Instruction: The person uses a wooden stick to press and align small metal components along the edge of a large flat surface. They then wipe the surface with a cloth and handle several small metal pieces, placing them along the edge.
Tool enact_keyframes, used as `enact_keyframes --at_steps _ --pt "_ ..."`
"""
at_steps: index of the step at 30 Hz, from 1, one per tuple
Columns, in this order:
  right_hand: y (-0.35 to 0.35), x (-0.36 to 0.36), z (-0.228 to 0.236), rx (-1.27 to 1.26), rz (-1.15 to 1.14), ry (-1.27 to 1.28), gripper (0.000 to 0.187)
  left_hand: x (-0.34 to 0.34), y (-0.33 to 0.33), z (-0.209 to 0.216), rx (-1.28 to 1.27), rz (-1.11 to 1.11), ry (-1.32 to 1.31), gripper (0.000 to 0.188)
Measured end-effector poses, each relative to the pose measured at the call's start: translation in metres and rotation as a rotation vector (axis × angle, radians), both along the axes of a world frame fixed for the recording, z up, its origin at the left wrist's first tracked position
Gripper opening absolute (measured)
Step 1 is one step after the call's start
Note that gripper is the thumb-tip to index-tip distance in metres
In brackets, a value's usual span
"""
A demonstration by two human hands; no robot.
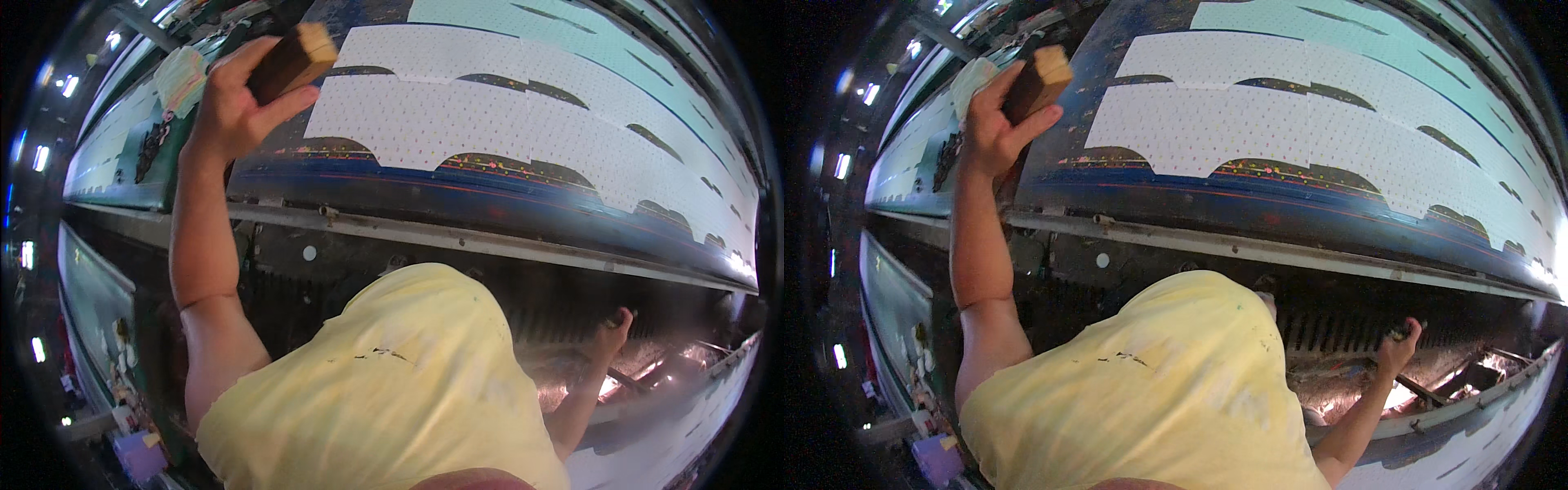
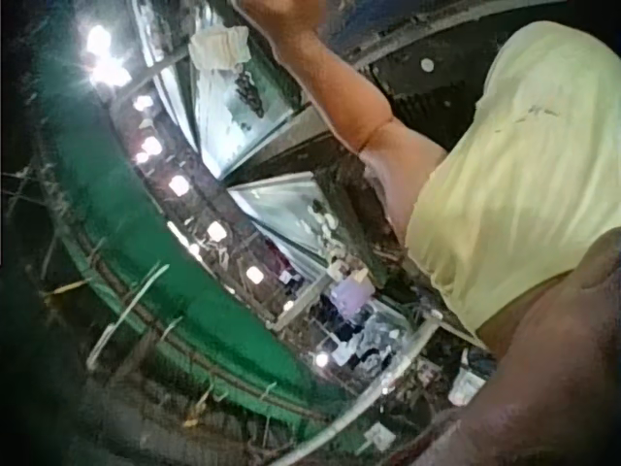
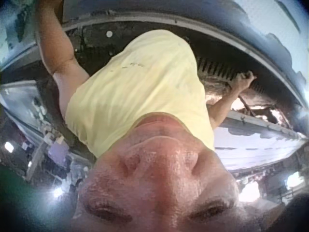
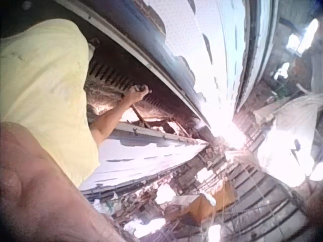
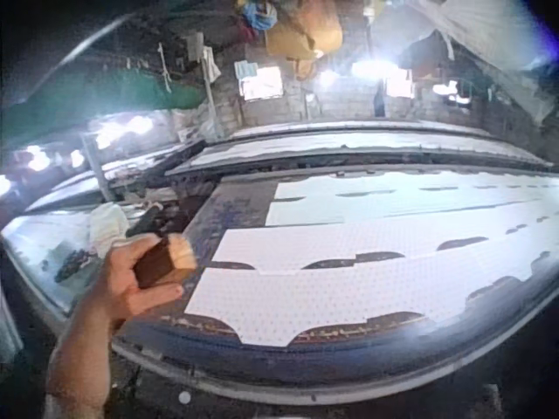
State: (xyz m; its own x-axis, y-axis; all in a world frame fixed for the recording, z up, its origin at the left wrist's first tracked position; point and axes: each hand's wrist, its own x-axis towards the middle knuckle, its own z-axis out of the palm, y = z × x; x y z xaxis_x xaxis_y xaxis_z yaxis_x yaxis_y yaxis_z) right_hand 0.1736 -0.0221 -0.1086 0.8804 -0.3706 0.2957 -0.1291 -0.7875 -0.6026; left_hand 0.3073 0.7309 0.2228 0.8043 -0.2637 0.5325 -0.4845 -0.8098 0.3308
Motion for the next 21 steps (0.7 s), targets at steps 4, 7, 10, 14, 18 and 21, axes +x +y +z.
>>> enact_keyframes --at_steps 4,7,10,14,18,21 --pt "0.053 0.06 0.041 -0.068 0.225 -0.156 0.057 -0.011 0.052 -0.02 0.072 0.079 -0.078 0.053" --pt "0.141 0.114 0.088 -0.099 0.359 -0.076 0.054 -0.017 0.068 -0.038 0.041 0.064 0.076 0.055" --pt "0.219 0.163 0.103 -0.073 0.513 0.038 0.054 -0.019 0.078 -0.05 0.018 -0.027 0.091 0.058" --pt "0.311 0.219 0.103 -0.18 0.614 0.137 0.052 -0.016 0.081 -0.057 -0.105 -0.142 0.04 0.061" --pt "0.373 0.266 0.082 -0.225 0.706 0.159 0.051 0.0 0.078 -0.073 -0.078 -0.234 0.091 0.059" --pt "0.399 0.289 0.076 -0.334 0.743 0.21 0.057 0.013 0.069 -0.102 -0.072 -0.314 0.099 0.059"
